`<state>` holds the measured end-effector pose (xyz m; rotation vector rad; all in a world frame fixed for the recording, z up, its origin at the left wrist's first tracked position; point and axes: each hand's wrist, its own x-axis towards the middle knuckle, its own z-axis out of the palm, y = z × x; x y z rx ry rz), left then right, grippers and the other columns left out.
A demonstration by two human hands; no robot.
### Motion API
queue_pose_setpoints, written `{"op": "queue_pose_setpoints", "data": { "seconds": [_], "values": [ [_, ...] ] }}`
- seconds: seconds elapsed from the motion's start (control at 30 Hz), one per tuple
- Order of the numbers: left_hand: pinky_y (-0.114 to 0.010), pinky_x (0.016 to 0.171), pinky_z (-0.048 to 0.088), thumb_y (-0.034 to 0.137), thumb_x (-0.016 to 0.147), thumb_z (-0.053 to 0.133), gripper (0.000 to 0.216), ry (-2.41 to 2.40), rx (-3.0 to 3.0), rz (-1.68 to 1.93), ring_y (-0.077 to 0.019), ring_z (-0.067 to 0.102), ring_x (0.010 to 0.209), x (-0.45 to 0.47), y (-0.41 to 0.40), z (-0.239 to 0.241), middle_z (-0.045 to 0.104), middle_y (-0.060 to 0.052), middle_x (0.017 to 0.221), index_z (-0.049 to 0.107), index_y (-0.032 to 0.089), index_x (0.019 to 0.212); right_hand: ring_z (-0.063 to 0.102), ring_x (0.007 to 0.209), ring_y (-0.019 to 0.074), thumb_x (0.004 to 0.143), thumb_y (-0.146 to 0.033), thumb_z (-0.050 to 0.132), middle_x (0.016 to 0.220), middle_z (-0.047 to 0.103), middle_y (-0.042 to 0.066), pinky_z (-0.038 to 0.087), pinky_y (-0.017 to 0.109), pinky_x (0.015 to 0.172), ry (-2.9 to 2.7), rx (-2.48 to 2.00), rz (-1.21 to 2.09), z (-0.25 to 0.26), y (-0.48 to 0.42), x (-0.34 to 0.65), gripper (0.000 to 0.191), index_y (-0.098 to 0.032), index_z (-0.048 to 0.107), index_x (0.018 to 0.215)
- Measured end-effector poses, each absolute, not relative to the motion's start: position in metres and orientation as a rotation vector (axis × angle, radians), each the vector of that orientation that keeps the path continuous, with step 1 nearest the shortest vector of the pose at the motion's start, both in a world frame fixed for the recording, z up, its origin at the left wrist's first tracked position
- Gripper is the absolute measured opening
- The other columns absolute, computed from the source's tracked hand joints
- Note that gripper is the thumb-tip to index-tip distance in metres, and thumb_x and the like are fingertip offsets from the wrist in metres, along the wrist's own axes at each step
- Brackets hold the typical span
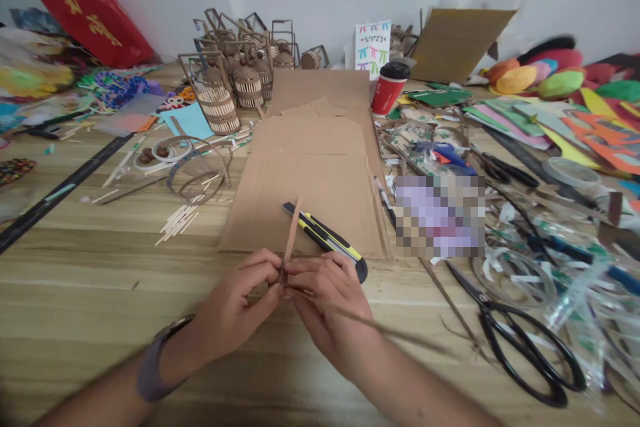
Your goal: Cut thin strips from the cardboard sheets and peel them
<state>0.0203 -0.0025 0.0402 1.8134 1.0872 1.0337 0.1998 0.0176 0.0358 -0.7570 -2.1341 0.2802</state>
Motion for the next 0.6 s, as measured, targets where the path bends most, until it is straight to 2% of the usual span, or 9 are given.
{"op": "queue_pose_setpoints", "data": {
  "seconds": [0.17, 0.33, 0.5, 0.6],
  "values": [
    [-0.023, 0.069, 0.041, 0.012, 0.089, 0.045, 0.023, 1.078, 1.798, 1.0, -0.0126, 0.052, 0.075, 0.0217, -0.0029, 0.0439, 0.054, -0.001, 0.078, 0.046, 0.018, 0.067, 0.071, 0.081, 0.0186, 0.088, -0.011, 0.052, 0.089, 0.076, 0.0, 0.049, 0.039, 0.081, -2.086, -0.854, 0.288, 0.0394, 0.0173, 0.2029, 0.02, -0.028, 0.053, 0.098],
    [-0.022, 0.067, 0.04, 0.013, 0.087, 0.046, 0.024, 1.03, 1.761, 0.964, -0.0119, 0.052, 0.072, 0.0199, -0.0015, 0.0452, 0.054, -0.001, 0.076, 0.044, 0.018, 0.064, 0.069, 0.079, 0.0184, 0.09, -0.014, 0.049, 0.083, 0.073, 0.0, 0.052, 0.032, 0.067, -2.03, -0.952, 0.376, 0.0422, 0.0173, 0.2046, 0.016, -0.028, 0.056, 0.093],
    [-0.023, 0.067, 0.04, 0.025, 0.088, 0.054, 0.021, 1.072, 1.708, 0.976, -0.0127, 0.05, 0.073, 0.0181, -0.0012, 0.039, 0.052, 0.0, 0.078, 0.049, 0.018, 0.069, 0.07, 0.075, 0.0182, 0.085, -0.009, 0.052, 0.085, 0.075, -0.002, 0.049, 0.038, 0.079, -2.051, -0.808, 0.313, 0.0415, 0.0161, 0.2021, 0.024, -0.029, 0.051, 0.097],
    [-0.023, 0.068, 0.041, 0.028, 0.091, 0.052, 0.024, 1.098, 1.709, 0.982, -0.0128, 0.051, 0.075, 0.0182, -0.0018, 0.0366, 0.051, -0.001, 0.079, 0.049, 0.018, 0.07, 0.071, 0.079, 0.0175, 0.086, -0.01, 0.053, 0.089, 0.075, -0.001, 0.046, 0.038, 0.082, -2.065, -0.772, 0.318, 0.0393, 0.0152, 0.2004, 0.022, -0.028, 0.05, 0.099]
  ]
}}
